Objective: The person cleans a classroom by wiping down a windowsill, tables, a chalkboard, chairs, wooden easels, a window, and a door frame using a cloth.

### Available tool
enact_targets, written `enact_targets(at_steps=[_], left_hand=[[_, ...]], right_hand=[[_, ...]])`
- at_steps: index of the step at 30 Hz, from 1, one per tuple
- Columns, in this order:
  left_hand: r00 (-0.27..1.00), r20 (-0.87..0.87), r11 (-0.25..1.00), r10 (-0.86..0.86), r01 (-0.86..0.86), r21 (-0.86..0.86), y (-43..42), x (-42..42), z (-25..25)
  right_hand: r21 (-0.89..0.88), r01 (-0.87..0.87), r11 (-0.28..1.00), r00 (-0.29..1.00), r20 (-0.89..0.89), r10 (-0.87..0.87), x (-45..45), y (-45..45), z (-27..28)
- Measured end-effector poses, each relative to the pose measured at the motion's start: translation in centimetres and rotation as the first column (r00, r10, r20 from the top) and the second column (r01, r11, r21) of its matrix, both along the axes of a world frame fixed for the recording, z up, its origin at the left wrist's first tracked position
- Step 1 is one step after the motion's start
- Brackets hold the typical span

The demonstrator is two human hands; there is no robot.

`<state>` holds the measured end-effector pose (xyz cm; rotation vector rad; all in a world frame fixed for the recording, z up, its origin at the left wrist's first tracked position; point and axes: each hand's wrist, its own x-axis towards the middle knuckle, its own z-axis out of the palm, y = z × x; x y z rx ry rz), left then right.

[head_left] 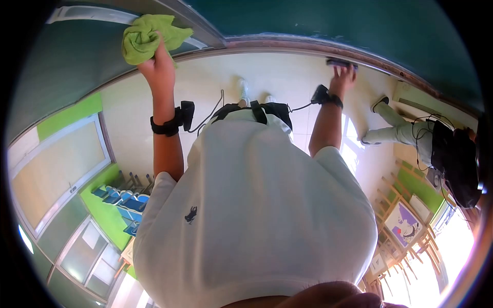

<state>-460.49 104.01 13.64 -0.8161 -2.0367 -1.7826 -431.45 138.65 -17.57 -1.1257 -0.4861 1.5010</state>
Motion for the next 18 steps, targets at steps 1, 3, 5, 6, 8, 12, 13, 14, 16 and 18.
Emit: enact_targets(at_steps=[1,3,5,6,8,12,13,14,16,18], left_hand=[[1.0,-0.005,1.0,0.018,-0.018,-0.001,0.1,0.1,0.0],[0.999,0.038,1.0,0.013,-0.013,0.004,0.1,0.1,0.1],[0.997,0.074,1.0,0.009,-0.01,0.012,0.4,-0.1,0.1],[1.0,0.031,0.999,-0.001,0.0,0.034,0.6,-0.4,0.0],[1.0,-0.005,0.999,-0.002,0.002,0.048,0.3,-0.4,0.0],[0.998,0.07,1.0,-0.008,0.006,0.03,0.2,-0.2,-0.1],[0.996,0.085,0.999,-0.008,0.005,0.034,0.1,-0.3,-0.2],[0.996,0.087,0.999,-0.012,0.009,0.036,0.2,-0.4,-0.3],[0.997,0.081,0.998,-0.007,0.002,0.055,0.4,-0.4,-0.3],[0.998,0.07,0.996,0.003,-0.009,0.09,0.9,-0.4,-0.5]], right_hand=[[-0.057,0.058,0.997,0.995,0.08,-0.053,-2.2,0.2,1.2],[-0.095,0.054,0.994,0.999,0.009,-0.053,-1.8,0.2,1.2],[-0.082,0.105,0.991,0.994,0.021,-0.104,0.4,0.3,0.5],[-0.068,0.14,0.988,0.99,0.025,-0.139,0.6,0.3,0.9],[-0.075,0.333,0.94,0.939,0.119,-0.323,1.1,0.5,1.6],[0.06,0.279,0.958,0.936,0.205,-0.286,0.7,3.6,0.8],[0.063,0.283,0.957,0.935,0.205,-0.29,-0.2,4.1,0.3],[0.069,0.256,0.964,0.884,0.386,-0.262,-1.2,4.5,-0.3],[0.074,0.232,0.97,0.799,0.554,-0.233,-1.7,3.8,0.6],[-0.123,0.134,0.983,0.918,0.389,-0.076,-1.5,2.2,2.8]])
